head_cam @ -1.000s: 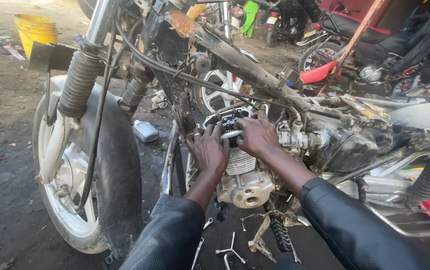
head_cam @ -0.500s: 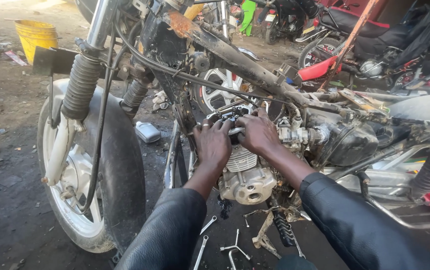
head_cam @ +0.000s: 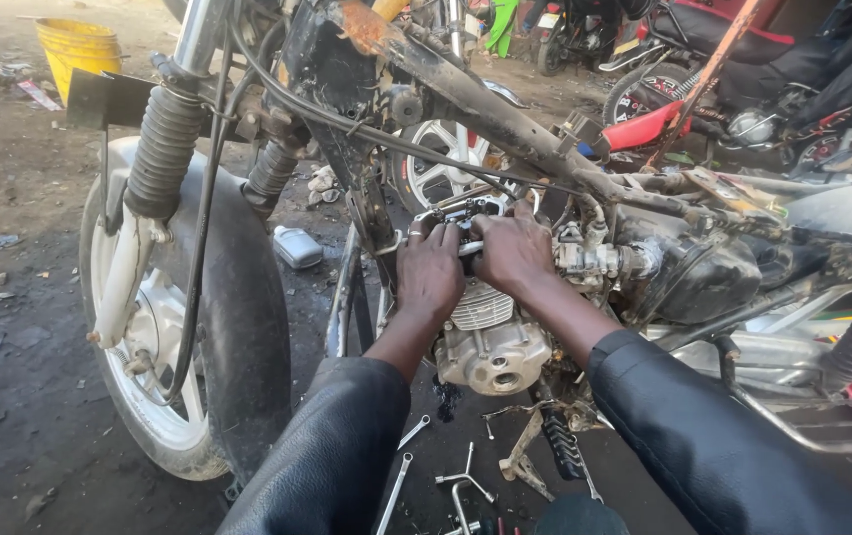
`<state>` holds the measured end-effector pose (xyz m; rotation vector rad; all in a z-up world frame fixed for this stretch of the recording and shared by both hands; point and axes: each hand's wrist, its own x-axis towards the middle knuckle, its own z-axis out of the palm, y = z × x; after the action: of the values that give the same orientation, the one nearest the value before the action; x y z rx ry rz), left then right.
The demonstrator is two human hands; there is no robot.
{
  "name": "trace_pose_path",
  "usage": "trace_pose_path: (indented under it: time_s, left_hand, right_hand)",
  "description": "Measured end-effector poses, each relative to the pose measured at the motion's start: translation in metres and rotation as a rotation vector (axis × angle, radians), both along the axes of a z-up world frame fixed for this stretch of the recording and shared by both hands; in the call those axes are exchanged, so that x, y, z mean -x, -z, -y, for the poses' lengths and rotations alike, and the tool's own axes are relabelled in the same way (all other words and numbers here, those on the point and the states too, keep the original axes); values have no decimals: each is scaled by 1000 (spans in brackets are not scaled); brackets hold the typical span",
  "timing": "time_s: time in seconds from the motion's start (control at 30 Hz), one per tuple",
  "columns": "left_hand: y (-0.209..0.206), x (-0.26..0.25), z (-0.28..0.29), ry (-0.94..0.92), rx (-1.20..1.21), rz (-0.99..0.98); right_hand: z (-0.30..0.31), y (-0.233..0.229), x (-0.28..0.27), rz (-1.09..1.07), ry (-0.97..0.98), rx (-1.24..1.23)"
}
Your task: The person is working on a motorcycle engine, using a wrench to tighten bolts on the cylinder head. They also use a screwdriver to adjust components inside the engine casing.
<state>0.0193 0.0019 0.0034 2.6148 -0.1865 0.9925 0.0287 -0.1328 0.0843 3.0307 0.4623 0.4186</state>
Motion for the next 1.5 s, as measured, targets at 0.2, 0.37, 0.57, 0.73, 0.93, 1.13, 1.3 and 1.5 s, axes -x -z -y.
trace_pose_path:
  time_s: [0.2,0.37,0.57,0.73,0.93,1.13,1.3,1.5]
  left_hand:
    - [-16,13,-1,-2,11,-35]
    - [-19,19,-2,12,-10,-54]
    - [-10,14,0,9,13,-52]
    - [-11,12,0,-1,34,-71]
    - [-14,18,2,-6,56,-97]
    - [-16,16,1,-23,35,-97]
    - [-21,18,2,-25,37,-130]
    - [-17,15,1,-25,29,-164]
  right_hand:
    - [6,15,-8,-26,-29,-146]
    - [5,23,-9,72,-64,-192]
    - [7,30,-16,98,-93,-219]
    - [8,13,1,67,-138,-215]
    - [12,18,-6,87,-108,-165]
    - [4,13,3,82,-131,-143]
    - [8,15,2,126,-138,-74]
    - [7,31,-18,122,-108,-95]
